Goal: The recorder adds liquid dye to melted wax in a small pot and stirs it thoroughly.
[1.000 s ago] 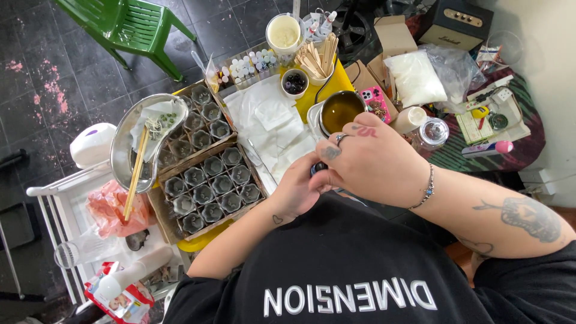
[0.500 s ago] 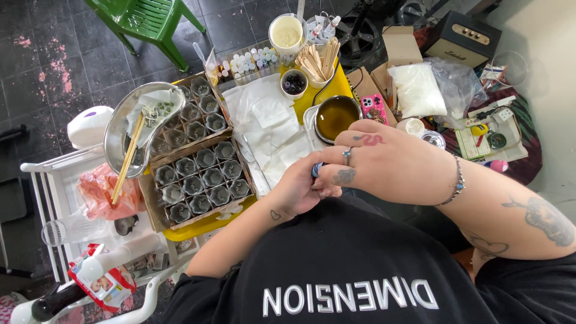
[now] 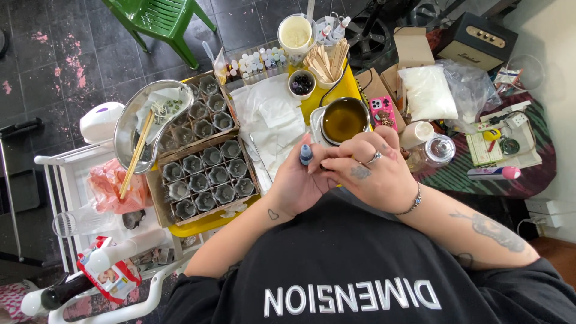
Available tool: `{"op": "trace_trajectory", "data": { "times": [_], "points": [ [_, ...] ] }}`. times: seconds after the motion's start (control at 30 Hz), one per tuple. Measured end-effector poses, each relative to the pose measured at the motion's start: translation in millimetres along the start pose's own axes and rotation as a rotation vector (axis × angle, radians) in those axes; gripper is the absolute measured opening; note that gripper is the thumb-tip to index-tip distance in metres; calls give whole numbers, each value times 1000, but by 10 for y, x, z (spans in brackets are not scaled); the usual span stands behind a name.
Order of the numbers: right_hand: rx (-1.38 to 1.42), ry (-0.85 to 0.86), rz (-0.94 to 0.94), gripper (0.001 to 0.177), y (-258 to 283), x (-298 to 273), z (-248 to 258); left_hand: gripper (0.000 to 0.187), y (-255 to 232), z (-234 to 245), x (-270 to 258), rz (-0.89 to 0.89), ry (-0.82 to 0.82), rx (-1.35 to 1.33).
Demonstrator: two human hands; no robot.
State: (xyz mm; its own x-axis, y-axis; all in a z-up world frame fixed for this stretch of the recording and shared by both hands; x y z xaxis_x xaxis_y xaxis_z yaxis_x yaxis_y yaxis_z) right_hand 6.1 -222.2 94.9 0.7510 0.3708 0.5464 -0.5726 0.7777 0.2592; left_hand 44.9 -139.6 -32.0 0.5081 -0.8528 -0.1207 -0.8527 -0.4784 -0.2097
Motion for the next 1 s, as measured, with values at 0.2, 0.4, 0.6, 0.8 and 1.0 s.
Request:
{"op": "trace_trajectory", "data": {
  "times": [0.2, 0.4, 0.6, 0.8, 1.0],
  "points": [
    [-53, -12, -112, 30, -100, -39, -103, 60, -19, 120, 35, -51, -192, 136],
    [399, -107, -359, 64, -389, -130, -132, 57, 45, 289, 96, -103, -215, 207],
    [514, 56, -461, 40, -405, -75, -357, 55, 168, 439, 109, -128, -153, 220],
    [829, -63, -509, 27, -471, -188, -442, 64, 141, 307, 181, -101, -287, 450],
    [1095, -79, -975, 21, -1327, -684, -641, 61, -87, 377, 64, -230, -227, 671]
  ]
}}
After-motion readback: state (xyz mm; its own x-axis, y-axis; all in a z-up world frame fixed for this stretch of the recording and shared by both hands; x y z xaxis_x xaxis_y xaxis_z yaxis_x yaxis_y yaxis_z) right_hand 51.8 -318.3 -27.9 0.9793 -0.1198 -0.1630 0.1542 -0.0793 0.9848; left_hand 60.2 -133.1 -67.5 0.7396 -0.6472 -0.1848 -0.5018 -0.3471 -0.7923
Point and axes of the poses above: each hand's wrist, its own x-axis towards the middle knuckle, its own z-axis out of the back of the hand, y = z × x, the point moved 8 cm from there along x, towards the middle knuckle, and after that the axes turned 2 degrees about x, right-handed, at the moved point
